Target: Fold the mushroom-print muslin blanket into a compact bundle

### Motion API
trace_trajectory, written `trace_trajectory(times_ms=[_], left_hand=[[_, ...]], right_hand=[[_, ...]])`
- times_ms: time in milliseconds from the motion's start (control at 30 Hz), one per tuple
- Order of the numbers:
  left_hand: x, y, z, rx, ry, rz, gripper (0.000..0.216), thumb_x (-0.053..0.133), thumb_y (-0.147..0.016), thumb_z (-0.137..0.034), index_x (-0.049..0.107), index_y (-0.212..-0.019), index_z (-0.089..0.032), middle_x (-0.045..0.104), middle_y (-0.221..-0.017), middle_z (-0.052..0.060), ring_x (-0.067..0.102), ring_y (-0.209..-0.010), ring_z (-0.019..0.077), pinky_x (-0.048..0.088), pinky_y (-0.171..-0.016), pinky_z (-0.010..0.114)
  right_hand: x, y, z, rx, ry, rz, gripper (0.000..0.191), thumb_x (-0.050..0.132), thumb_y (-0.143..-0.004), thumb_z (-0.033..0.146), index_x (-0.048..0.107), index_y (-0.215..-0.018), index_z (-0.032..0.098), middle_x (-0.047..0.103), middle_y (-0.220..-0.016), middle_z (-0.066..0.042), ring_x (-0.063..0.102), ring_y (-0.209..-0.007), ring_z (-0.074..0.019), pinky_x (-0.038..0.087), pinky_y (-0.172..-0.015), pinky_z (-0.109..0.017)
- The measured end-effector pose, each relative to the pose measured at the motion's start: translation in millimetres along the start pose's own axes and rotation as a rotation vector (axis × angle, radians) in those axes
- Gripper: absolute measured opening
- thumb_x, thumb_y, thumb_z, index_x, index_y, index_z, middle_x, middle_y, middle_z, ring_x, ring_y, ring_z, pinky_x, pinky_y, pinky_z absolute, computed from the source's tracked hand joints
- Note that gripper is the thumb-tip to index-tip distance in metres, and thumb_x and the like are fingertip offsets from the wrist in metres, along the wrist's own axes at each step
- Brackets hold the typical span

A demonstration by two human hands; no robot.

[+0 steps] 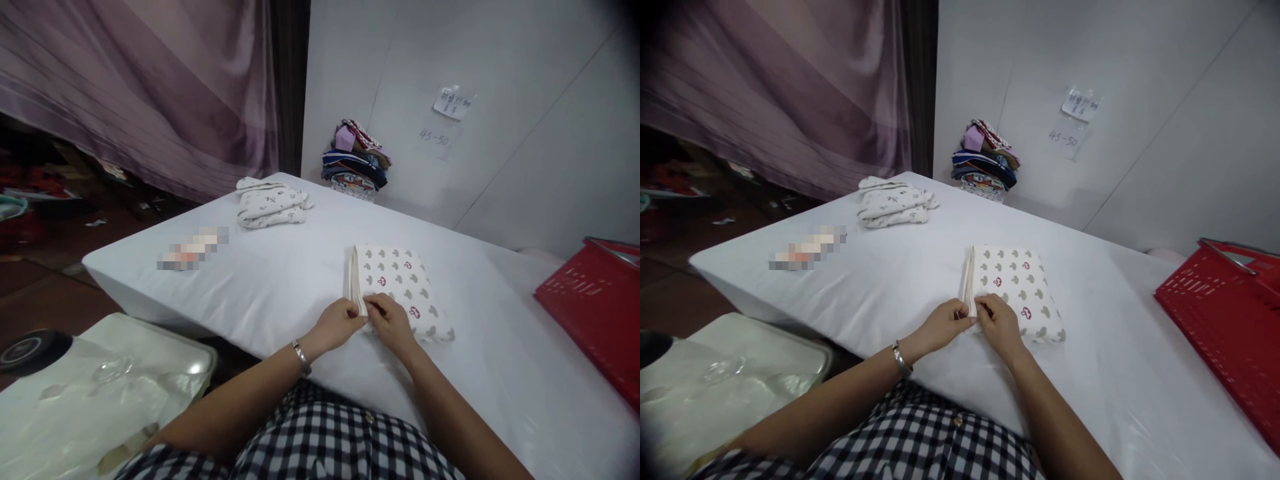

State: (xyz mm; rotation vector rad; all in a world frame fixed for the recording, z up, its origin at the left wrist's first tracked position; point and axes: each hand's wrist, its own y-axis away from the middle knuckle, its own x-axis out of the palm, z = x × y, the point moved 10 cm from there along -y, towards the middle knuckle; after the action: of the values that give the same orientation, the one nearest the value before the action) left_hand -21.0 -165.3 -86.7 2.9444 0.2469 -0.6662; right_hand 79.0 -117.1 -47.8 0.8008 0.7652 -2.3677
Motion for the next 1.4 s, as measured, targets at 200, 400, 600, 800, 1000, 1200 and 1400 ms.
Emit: trace_trajectory(times_ms=[200,400,600,800,1000,1200,1400], left_hand=[[-0.3,11.9,-10.2,0.106,-0.220,-0.018,0.026,0.062,-0.069,-0.042,0.053,-0.067,-0.018,0.049,-0.074,-0.002,0.046,-0.067,0.0128,0.031,-0.059,0.025],[1.3,7.6,3.3,0.072,-0.130,-0.031,0.034,0.053,-0.076,-0.044,0.044,-0.057,-0.017,0.041,-0.057,-0.004,0.039,-0.057,0.0112,0.025,-0.054,0.025],[14.0,1.3,5.5,-0.024,0.273,0.089,0.036,0.054,-0.073,-0.051,0.054,-0.066,-0.016,0.048,-0.059,-0.003,0.041,-0.056,0.0110,0.029,-0.052,0.022],[16.3,3.2,-4.5,-0.167,0.408,0.146,0.036,0.057,-0.072,-0.052,0.056,-0.075,-0.017,0.041,-0.046,-0.007,0.031,-0.041,0.0062,0.022,-0.041,0.019],[22.9,6.9,-8.7,-0.223,0.544,0.202,0.035,0.058,-0.074,-0.051,0.047,-0.074,-0.018,0.049,-0.050,-0.006,0.035,-0.037,0.0053,0.024,-0.037,0.017],[28.8,7.3,-19.7,-0.267,0.733,0.195,0.035,0.060,-0.074,-0.049,0.044,-0.080,-0.018,0.059,-0.063,-0.002,0.048,-0.044,0.0063,0.031,-0.041,0.017],[50.4,14.7,-0.4,-0.275,0.618,0.230,0.033,0.056,-0.077,-0.048,0.046,-0.078,-0.016,0.058,-0.058,-0.001,0.054,-0.046,0.0090,0.032,-0.040,0.017]], right_hand=[[4.2,-1.1,10.0,-0.073,0.048,0.053,0.020,0.046,-0.087,0.024,0.064,-0.096,0.022,0.061,-0.084,-0.003,0.056,-0.081,-0.0168,0.046,-0.072,-0.030],[-61.4,14.3,-6.1,-0.060,0.085,-0.086,0.020,0.048,-0.086,0.028,0.064,-0.095,0.021,0.062,-0.096,-0.006,0.058,-0.089,-0.0183,0.048,-0.079,-0.032],[-156.4,79.3,-94.9,0.315,0.264,-0.314,0.029,0.047,-0.081,0.032,0.062,-0.102,0.018,0.062,-0.101,-0.008,0.059,-0.087,-0.0201,0.050,-0.069,-0.033],[-129.8,96.3,-102.5,0.270,0.357,-0.132,0.050,0.051,-0.080,0.034,0.046,-0.128,0.021,0.048,-0.130,-0.009,0.047,-0.115,-0.0235,0.045,-0.090,-0.040],[-114.4,81.3,-94.5,0.278,0.526,-0.092,0.054,0.049,-0.080,0.030,0.041,-0.133,0.022,0.044,-0.133,-0.008,0.043,-0.120,-0.0234,0.040,-0.098,-0.041],[-116.0,79.0,-86.7,0.206,0.630,-0.120,0.052,0.048,-0.082,0.029,0.041,-0.133,0.020,0.042,-0.135,-0.010,0.042,-0.120,-0.0242,0.044,-0.093,-0.038],[-127.3,87.1,-112.1,0.350,0.696,-0.153,0.045,0.041,-0.085,0.022,0.043,-0.130,0.018,0.054,-0.122,-0.010,0.054,-0.105,-0.0236,0.047,-0.082,-0.036]])
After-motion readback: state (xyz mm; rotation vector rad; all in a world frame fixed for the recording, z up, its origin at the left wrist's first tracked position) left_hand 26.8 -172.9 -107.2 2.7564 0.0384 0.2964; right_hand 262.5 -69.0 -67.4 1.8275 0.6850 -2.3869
